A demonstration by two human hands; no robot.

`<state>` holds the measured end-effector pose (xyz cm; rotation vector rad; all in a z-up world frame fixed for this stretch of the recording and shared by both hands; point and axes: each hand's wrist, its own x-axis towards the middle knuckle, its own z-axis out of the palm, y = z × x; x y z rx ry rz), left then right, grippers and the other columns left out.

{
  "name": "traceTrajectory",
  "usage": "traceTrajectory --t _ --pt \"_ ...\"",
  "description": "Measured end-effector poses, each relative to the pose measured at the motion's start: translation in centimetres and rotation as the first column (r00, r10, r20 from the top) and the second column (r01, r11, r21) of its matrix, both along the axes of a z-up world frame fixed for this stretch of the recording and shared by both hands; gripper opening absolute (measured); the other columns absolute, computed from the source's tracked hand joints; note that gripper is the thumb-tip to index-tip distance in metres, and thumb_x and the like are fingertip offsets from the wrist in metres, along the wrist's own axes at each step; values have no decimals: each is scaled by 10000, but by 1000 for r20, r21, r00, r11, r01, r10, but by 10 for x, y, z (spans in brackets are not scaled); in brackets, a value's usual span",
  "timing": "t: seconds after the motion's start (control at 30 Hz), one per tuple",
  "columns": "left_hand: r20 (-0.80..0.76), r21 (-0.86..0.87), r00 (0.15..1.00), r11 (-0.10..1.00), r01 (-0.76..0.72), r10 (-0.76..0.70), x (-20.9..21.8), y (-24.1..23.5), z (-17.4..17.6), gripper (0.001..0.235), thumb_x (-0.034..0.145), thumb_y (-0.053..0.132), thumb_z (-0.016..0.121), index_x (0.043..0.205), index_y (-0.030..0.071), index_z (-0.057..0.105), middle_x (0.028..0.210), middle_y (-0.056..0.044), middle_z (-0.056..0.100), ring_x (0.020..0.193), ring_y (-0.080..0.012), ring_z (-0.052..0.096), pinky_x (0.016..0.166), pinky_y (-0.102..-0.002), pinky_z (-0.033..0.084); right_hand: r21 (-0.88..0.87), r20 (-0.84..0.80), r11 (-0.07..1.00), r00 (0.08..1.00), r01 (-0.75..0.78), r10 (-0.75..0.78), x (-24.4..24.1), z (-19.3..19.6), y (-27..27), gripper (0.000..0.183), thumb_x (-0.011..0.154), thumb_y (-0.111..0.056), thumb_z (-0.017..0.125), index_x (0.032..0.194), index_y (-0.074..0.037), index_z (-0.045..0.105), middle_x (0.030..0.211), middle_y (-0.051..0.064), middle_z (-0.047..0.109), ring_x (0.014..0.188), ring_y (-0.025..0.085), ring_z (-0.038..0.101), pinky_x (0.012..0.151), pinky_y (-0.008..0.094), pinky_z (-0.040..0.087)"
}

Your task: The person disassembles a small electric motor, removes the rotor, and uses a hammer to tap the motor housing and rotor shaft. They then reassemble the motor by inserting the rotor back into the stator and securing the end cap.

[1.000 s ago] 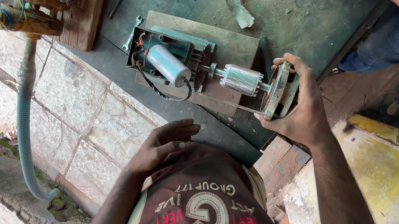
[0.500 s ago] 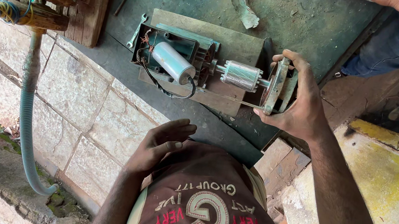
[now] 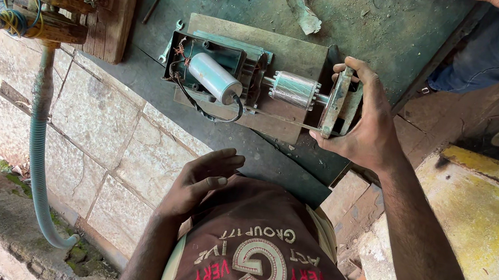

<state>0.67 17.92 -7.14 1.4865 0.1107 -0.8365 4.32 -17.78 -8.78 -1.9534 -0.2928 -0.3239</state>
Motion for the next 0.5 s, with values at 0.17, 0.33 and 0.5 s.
traceTrajectory --t 0.17,0.33,0.5 --pt "-1 14 1000 1000 0 0 0 0 0 711 806 96 651 1484 -37 483 1447 -216 621 1388 -324 561 1187 -449 418 14 14 1000 1000 -12 12 3 -5 3 1123 705 -209 979 1573 -28 290 1451 166 509 1369 281 546 1202 458 486" --pt "23 39 1000 999 14 -14 1 1 0 717 794 96 653 1480 -34 489 1444 -213 626 1384 -325 569 1190 -454 419 -31 47 1000 999 -2 3 3 -8 3 1143 684 -221 995 1566 -36 292 1445 175 520 1393 311 528 1215 487 453" --pt "19 29 1000 999 14 -15 1 2 -1 718 799 106 657 1482 -34 487 1437 -218 628 1373 -336 574 1184 -466 423 -51 49 999 999 5 -2 0 -8 2 1147 676 -212 986 1565 -32 285 1452 183 516 1395 317 519 1214 483 445"
